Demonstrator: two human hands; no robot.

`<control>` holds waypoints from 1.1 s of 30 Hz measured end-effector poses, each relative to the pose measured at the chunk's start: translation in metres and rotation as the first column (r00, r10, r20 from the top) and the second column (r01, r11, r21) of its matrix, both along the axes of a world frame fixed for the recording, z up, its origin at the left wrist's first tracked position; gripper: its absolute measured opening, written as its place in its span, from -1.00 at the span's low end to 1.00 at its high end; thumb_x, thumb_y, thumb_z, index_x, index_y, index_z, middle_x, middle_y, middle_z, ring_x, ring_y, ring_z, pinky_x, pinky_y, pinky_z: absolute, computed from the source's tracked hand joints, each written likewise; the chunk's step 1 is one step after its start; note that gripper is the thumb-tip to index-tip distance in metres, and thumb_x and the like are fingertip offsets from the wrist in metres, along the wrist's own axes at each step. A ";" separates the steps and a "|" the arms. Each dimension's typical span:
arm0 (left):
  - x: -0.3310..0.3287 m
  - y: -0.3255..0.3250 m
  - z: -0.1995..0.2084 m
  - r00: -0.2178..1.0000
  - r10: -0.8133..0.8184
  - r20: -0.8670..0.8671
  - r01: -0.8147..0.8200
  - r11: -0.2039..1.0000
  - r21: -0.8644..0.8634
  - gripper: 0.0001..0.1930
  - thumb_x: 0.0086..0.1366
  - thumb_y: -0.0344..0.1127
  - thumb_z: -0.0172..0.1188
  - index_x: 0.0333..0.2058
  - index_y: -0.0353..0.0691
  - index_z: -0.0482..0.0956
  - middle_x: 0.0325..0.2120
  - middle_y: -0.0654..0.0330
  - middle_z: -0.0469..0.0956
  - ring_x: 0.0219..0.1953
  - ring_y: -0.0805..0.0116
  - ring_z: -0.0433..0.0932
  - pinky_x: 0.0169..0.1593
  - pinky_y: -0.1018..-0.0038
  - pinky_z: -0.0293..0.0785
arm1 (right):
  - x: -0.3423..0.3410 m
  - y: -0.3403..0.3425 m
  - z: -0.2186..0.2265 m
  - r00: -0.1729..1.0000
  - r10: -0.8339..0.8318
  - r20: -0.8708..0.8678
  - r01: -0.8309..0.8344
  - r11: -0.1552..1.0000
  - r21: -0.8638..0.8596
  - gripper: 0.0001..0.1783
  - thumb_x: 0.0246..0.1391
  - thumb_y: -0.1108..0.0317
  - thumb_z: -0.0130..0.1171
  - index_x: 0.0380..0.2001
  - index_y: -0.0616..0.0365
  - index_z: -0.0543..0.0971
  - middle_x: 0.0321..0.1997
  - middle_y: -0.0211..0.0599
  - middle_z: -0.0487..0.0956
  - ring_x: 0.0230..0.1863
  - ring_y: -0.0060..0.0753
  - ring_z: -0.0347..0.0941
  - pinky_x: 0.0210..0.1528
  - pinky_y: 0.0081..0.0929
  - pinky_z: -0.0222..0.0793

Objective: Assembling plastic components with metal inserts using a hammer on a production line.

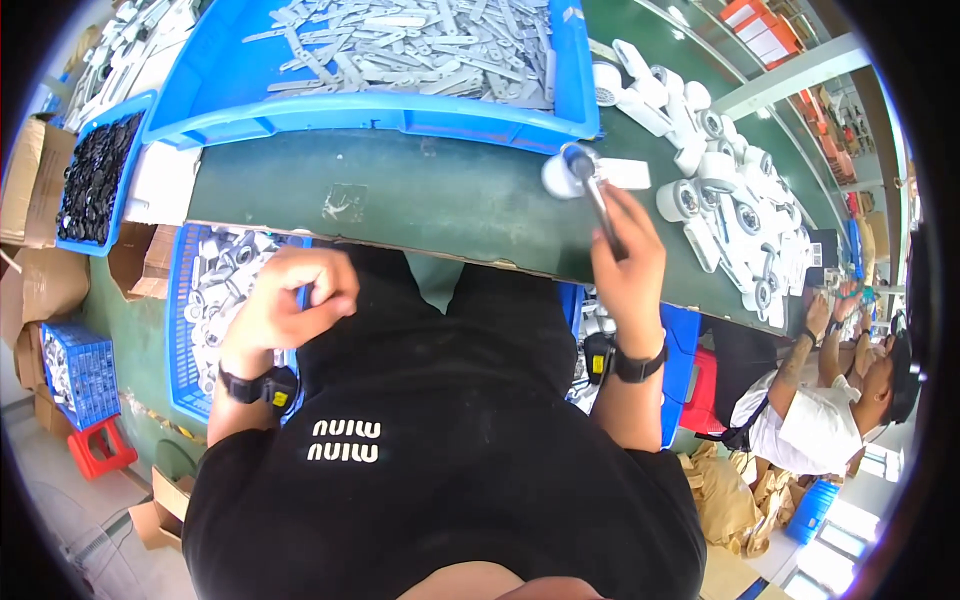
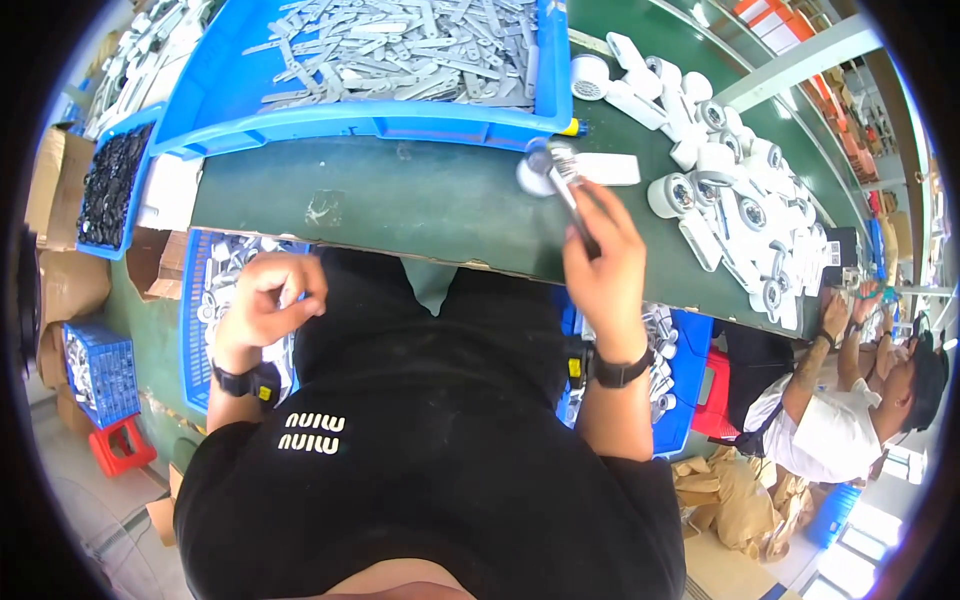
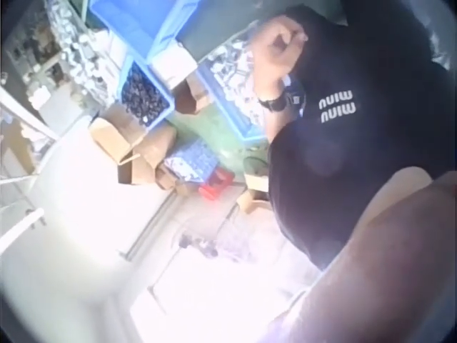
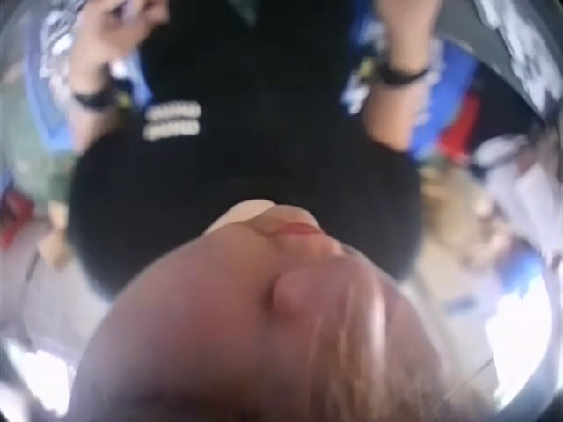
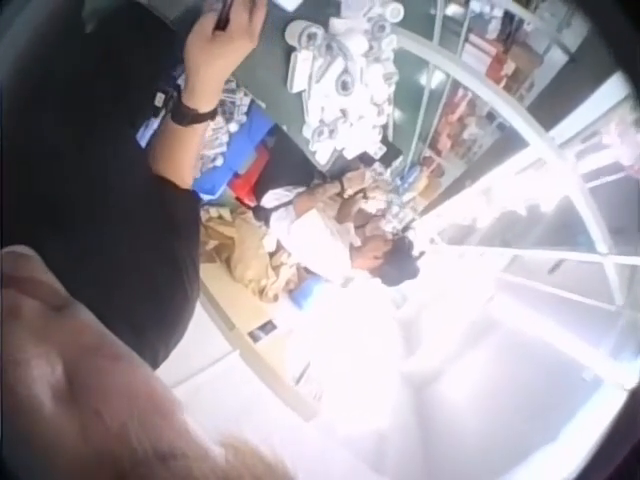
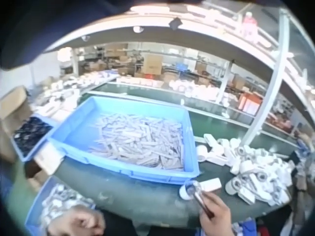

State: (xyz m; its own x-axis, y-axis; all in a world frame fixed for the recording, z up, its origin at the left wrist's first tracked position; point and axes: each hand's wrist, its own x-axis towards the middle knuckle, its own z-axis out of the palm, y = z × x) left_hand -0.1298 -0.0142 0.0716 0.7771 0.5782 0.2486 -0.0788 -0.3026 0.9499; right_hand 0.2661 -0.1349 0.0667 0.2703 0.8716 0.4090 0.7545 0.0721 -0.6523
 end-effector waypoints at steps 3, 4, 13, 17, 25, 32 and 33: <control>0.042 0.002 -0.013 0.985 0.102 0.138 -0.125 0.977 0.170 -0.67 0.18 -0.65 0.38 -0.44 -0.20 0.35 -0.39 0.13 0.60 -0.35 0.18 0.61 -0.28 0.34 0.46 | -0.026 -0.012 -0.003 0.968 0.062 -0.245 -0.058 0.998 0.023 -0.50 0.11 0.69 0.19 0.14 0.25 0.70 0.30 -0.14 0.63 -0.32 -0.64 0.53 -0.31 -0.60 0.43; 0.057 0.004 -0.016 0.979 0.127 0.161 -0.166 0.951 0.261 -0.73 0.18 -0.60 0.43 -0.38 -0.23 0.46 -0.31 0.09 0.63 -0.27 0.10 0.64 -0.21 0.28 0.53 | -0.024 -0.014 -0.006 0.981 0.034 -0.193 -0.032 0.999 0.014 -0.52 0.12 0.69 0.18 0.12 0.25 0.71 0.29 -0.16 0.64 -0.33 -0.68 0.51 -0.32 -0.61 0.40; 0.114 0.018 -0.025 0.911 0.409 -0.054 -0.338 0.814 0.472 -0.56 0.18 -0.17 0.55 -0.04 -0.27 0.69 -0.21 0.02 0.70 -0.22 -0.06 0.69 -0.12 0.21 0.66 | -0.018 -0.028 -0.031 0.948 0.032 -0.317 -0.043 0.999 -0.029 -0.50 0.17 0.71 0.13 0.16 0.23 0.70 0.27 -0.31 0.65 -0.10 -0.71 0.50 -0.18 -0.70 0.34; 0.116 0.032 -0.026 0.925 0.375 -0.055 -0.332 0.871 0.362 -0.75 0.19 -0.18 0.54 -0.32 -0.27 0.81 -0.40 0.03 0.73 -0.28 0.00 0.69 -0.18 0.23 0.62 | -0.023 -0.023 -0.026 0.922 0.048 -0.383 -0.077 0.995 -0.058 -0.51 0.21 0.68 0.21 0.21 0.26 0.67 0.34 -0.30 0.63 0.16 -0.60 0.55 0.03 -0.65 0.43; 0.130 0.056 -0.004 0.885 0.457 -0.095 -0.382 0.826 0.414 -0.82 0.30 -0.35 0.48 -0.43 -0.32 0.74 -0.56 0.15 0.65 -0.57 0.34 0.57 -0.44 0.42 0.48 | -0.028 0.006 -0.015 0.946 0.164 -0.278 -0.202 0.973 -0.115 -0.69 0.16 0.55 0.40 0.00 0.28 0.74 0.03 -0.10 0.75 0.01 -0.27 0.68 0.08 -0.41 0.52; 0.112 0.079 0.031 0.825 0.511 0.242 -0.548 0.618 0.564 -0.90 0.38 -0.41 0.36 -0.28 -0.33 0.74 -0.47 0.13 0.70 -0.49 0.41 0.61 -0.39 0.45 0.51 | -0.014 -0.009 -0.025 0.774 0.037 -0.632 -0.138 0.984 -0.112 -0.67 0.25 0.58 0.31 0.09 0.29 0.72 0.14 -0.20 0.74 -0.15 -0.55 0.64 -0.10 -0.59 0.52; 0.106 0.091 0.041 0.817 0.546 0.185 -0.541 0.616 0.572 -0.89 0.41 -0.43 0.31 -0.19 -0.35 0.74 -0.46 0.11 0.72 -0.47 0.41 0.62 -0.36 0.45 0.53 | -0.012 -0.012 -0.017 0.760 0.011 -0.649 -0.149 0.976 -0.158 -0.67 0.30 0.59 0.25 0.11 0.31 0.70 0.18 -0.19 0.73 -0.45 -0.72 0.52 -0.42 -0.70 0.40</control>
